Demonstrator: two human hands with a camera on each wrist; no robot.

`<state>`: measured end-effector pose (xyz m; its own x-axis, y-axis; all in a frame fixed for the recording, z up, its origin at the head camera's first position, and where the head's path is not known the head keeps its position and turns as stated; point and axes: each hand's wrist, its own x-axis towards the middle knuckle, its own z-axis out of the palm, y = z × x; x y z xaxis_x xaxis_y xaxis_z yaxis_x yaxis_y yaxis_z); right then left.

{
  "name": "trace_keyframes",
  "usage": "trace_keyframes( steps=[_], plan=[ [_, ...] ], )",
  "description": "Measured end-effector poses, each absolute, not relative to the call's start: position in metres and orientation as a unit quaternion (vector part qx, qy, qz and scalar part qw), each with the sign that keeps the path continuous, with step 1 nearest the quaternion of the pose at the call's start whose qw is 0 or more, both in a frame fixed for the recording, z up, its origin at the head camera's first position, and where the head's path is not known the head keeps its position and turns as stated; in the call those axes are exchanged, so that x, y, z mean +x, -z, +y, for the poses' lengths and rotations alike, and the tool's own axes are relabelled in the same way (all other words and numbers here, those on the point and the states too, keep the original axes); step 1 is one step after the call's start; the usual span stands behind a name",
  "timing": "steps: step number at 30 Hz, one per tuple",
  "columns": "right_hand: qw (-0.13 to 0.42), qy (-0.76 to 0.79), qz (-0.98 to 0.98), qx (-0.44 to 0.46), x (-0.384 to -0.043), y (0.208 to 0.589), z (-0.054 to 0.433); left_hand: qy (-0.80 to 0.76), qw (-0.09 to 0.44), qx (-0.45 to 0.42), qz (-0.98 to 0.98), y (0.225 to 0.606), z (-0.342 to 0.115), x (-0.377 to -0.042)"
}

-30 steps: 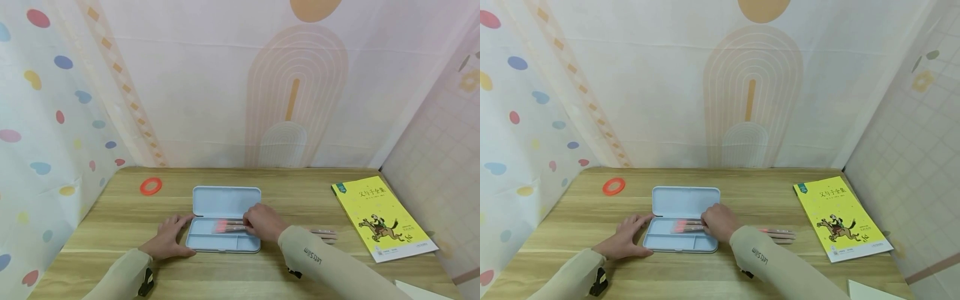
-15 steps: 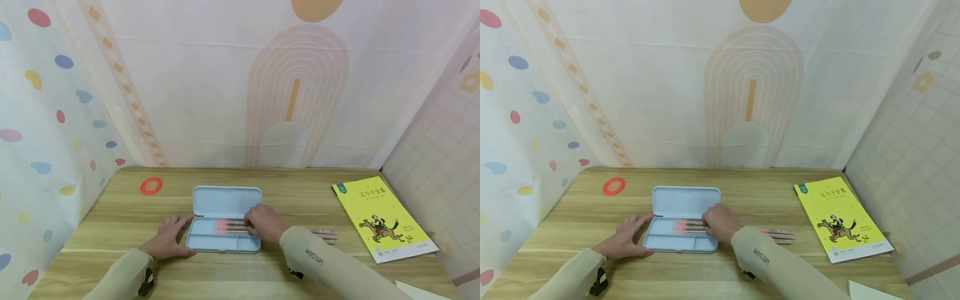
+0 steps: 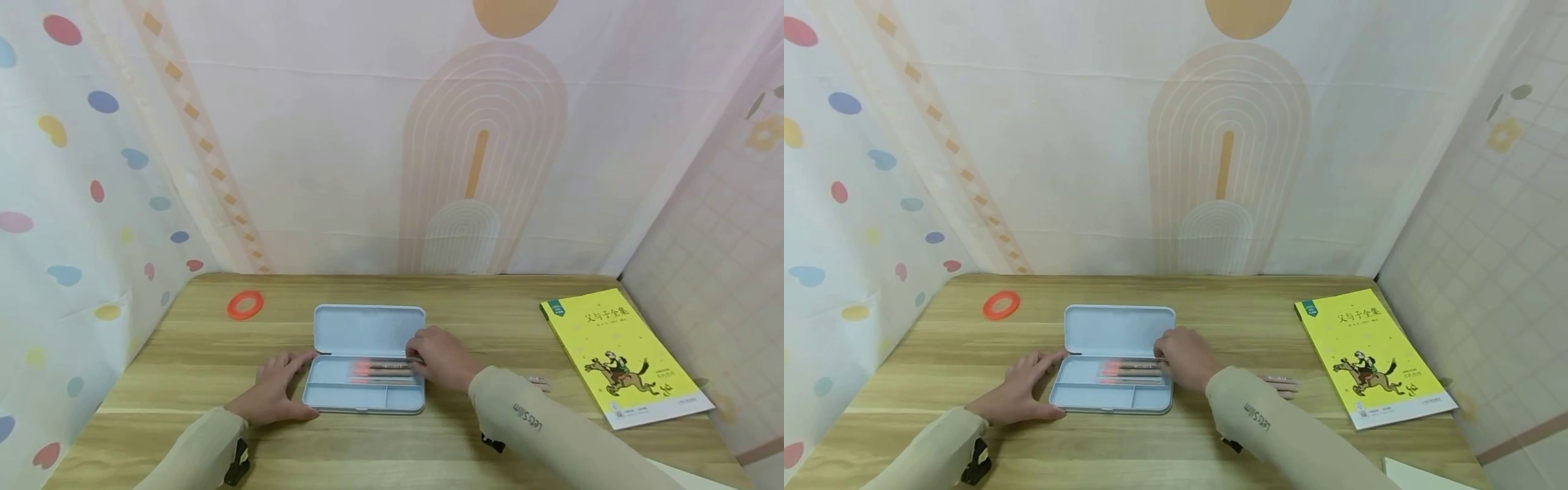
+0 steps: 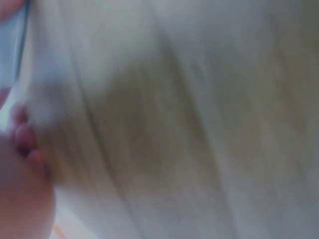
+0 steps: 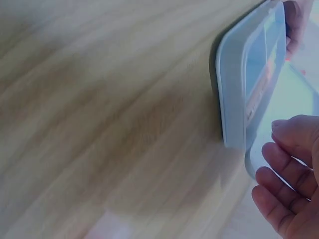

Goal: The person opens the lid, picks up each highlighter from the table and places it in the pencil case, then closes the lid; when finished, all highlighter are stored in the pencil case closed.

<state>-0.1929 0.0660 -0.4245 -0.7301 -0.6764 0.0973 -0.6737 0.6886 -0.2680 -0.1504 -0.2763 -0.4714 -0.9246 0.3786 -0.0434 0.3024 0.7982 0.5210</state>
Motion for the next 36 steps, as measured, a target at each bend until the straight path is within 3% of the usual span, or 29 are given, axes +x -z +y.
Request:
trace_keyframes(
  steps=[36],
  plan=[
    [0.025, 0.15, 0.961, -0.231, -0.19, 0.415, 0.197, -0.255, 0.075, 0.177, 0.948, 0.473, -0.277, -0.152]
  ],
)
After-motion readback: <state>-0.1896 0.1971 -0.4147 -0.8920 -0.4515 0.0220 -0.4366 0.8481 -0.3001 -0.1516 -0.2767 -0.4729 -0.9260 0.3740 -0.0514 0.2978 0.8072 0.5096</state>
